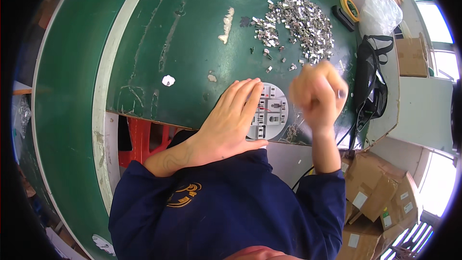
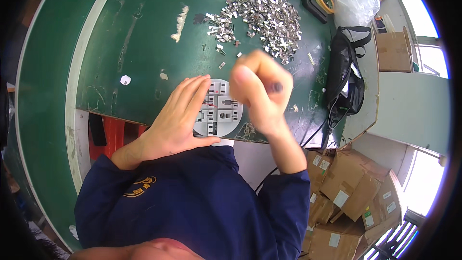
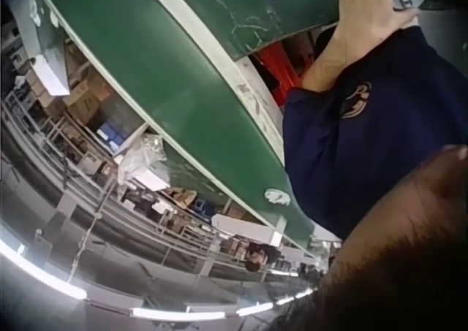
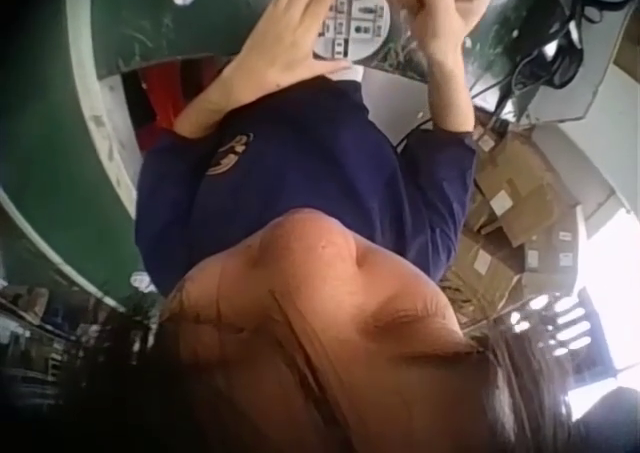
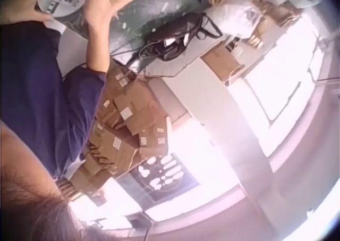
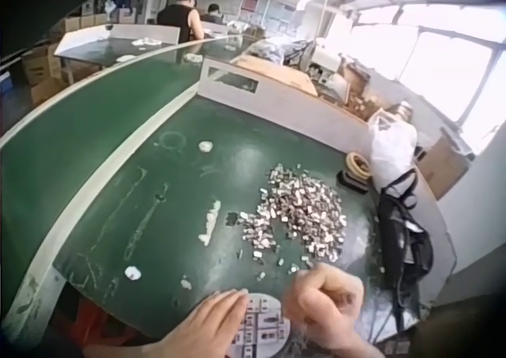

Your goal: Assembling small metal components into a circular fixture at a workbench.

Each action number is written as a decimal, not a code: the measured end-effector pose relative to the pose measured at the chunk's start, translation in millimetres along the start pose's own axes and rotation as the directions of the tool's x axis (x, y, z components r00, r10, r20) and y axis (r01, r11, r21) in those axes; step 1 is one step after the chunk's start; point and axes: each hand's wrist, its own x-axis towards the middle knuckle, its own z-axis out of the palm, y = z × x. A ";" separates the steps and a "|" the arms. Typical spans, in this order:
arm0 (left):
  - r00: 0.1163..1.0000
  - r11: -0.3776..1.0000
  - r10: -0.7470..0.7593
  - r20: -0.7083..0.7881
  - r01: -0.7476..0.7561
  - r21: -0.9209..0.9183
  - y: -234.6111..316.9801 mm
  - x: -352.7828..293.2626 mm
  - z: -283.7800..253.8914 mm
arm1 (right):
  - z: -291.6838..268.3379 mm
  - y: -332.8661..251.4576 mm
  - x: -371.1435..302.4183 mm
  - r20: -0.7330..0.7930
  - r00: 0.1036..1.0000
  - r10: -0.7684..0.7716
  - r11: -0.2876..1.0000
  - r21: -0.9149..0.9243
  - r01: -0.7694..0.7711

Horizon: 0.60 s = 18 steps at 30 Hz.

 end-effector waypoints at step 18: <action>0.962 0.861 -0.260 -0.080 0.194 -0.470 -0.6 33.7 -44.7 | -14.2 -15.8 12.5 0.255 0.966 0.037 0.745 -0.652 0.143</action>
